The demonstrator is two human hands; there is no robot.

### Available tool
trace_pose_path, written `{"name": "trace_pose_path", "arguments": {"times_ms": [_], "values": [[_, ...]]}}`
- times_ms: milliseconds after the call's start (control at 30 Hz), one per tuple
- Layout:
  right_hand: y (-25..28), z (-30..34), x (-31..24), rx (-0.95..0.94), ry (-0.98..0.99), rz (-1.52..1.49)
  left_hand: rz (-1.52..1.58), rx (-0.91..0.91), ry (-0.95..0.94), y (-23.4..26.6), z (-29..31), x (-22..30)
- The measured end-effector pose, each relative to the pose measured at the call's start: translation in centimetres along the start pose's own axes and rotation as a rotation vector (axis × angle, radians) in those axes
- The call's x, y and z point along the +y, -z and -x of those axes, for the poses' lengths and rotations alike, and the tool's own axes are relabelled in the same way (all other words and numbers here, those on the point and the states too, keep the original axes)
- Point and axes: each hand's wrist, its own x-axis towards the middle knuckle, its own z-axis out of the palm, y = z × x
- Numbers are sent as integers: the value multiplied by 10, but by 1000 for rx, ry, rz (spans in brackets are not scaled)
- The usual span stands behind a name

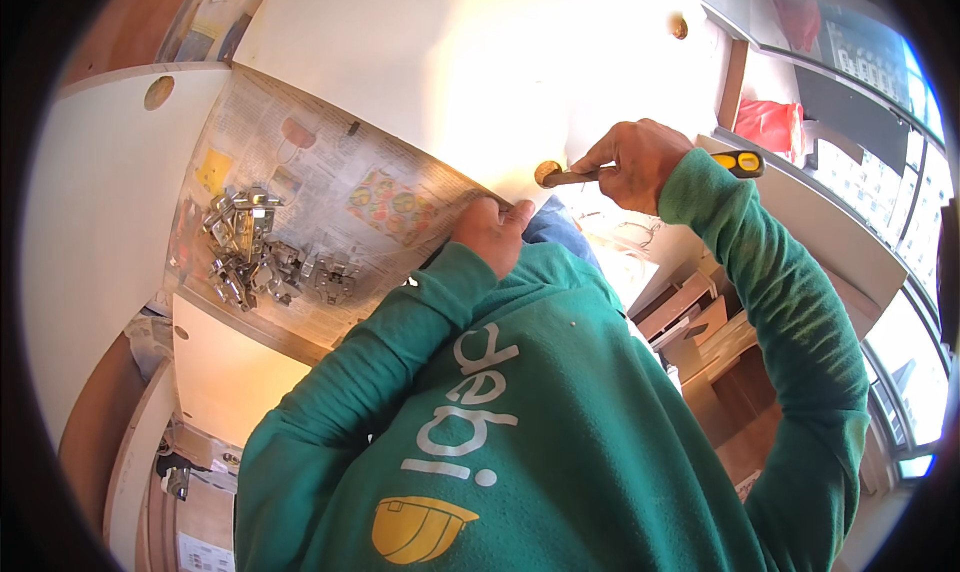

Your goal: The person uses a screwdriver to tighten screws into pre-drilled holes on a white cabinet door. They repeatedly insert the tool, turn it to secure the fasteners, and move to adjacent holes on the same panel. Another person is visible in the background working on a separate piece of furniture.

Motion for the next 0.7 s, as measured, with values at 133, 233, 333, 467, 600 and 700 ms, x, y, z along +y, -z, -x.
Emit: {"name": "trace_pose_path", "arguments": {"times_ms": [133, 233, 333, 467, 600, 700], "values": [[-18, 1, 18, 54, 36, -152, -10, 9, 28, 4, 9, 15], [-22, 5, 22, 81, 64, -262, -28, 10, 28, 4, 10, 13], [-13, 17, 8, 120, 48, -79, -51, -1, 5, 6, 11, 14], [-11, 19, -11, 153, 4, 276, -61, -9, -77, 5, 6, 4], [-23, 15, -8, 474, 198, 585, -78, -25, -99, 7, 8, 6], [-15, 5, -9, 377, 231, 613, -93, -38, -103, 9, 8, 8]]}}
